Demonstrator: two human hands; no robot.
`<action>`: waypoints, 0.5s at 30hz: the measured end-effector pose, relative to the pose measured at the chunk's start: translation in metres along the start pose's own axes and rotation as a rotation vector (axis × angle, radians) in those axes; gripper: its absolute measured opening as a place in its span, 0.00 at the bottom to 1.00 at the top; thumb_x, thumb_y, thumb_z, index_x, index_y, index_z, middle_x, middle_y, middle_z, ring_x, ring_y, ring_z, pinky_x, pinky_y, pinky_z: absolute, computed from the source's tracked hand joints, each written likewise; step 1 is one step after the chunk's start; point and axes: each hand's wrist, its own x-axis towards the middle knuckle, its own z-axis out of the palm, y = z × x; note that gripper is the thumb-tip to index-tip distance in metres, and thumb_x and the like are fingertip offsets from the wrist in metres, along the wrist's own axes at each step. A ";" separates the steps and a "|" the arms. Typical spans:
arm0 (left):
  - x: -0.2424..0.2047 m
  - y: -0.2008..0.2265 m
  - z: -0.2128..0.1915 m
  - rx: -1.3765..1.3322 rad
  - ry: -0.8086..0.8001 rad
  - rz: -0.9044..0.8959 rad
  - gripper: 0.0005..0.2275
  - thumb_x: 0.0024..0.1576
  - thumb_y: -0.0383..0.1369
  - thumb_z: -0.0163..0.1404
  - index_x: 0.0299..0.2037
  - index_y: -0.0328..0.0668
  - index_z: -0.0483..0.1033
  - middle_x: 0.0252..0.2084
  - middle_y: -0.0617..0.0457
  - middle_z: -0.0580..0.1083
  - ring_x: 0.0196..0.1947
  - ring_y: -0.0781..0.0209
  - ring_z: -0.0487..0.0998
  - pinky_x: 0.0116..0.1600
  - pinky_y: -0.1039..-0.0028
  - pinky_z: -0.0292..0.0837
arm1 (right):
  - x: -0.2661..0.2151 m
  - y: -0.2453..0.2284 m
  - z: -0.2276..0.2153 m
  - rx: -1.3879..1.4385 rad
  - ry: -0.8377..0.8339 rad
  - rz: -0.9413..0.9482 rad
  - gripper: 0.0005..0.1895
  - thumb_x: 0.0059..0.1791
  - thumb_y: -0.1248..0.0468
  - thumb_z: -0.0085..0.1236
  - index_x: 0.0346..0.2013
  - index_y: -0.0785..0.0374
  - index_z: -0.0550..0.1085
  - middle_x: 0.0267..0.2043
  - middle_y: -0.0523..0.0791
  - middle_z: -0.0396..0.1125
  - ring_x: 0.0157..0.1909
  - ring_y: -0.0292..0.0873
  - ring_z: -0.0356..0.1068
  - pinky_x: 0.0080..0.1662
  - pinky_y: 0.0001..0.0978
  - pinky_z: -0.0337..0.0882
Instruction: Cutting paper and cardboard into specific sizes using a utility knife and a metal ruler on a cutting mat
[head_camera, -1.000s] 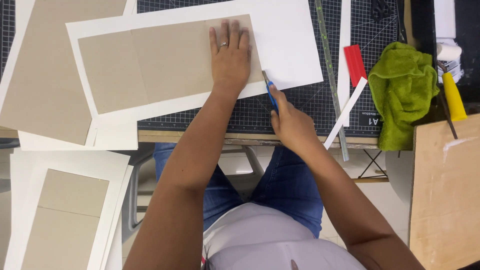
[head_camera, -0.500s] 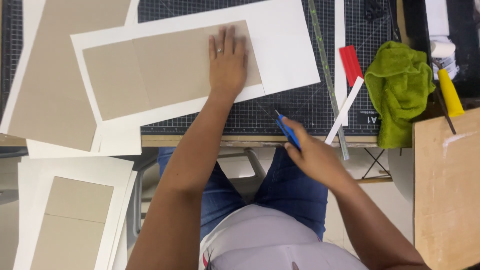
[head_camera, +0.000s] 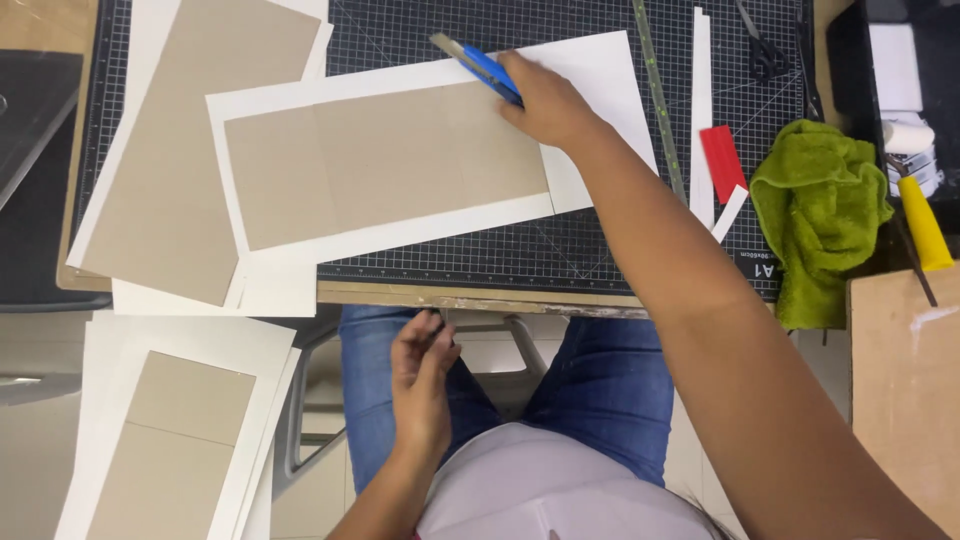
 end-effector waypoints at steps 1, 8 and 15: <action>0.003 0.001 -0.005 -0.002 0.002 0.002 0.20 0.60 0.25 0.50 0.63 0.40 0.64 0.57 0.48 0.66 0.61 0.52 0.71 0.62 0.63 0.68 | -0.003 0.001 0.001 0.000 -0.001 -0.004 0.31 0.54 0.59 0.59 0.70 0.54 0.59 0.67 0.52 0.64 0.67 0.58 0.65 0.64 0.60 0.65; 0.013 -0.010 -0.016 -0.163 0.011 -0.149 0.23 0.59 0.28 0.52 0.65 0.40 0.61 0.59 0.45 0.69 0.63 0.47 0.73 0.66 0.53 0.65 | -0.107 -0.023 0.032 -0.291 -0.023 0.107 0.26 0.52 0.57 0.56 0.62 0.62 0.64 0.58 0.58 0.69 0.60 0.61 0.70 0.55 0.58 0.70; 0.025 -0.043 -0.018 -0.126 0.018 -0.040 0.15 0.60 0.31 0.57 0.54 0.40 0.69 0.51 0.45 0.78 0.49 0.51 0.81 0.56 0.56 0.76 | -0.213 -0.075 0.011 -0.202 -0.102 0.211 0.20 0.53 0.53 0.55 0.56 0.58 0.69 0.44 0.52 0.75 0.48 0.58 0.76 0.52 0.50 0.71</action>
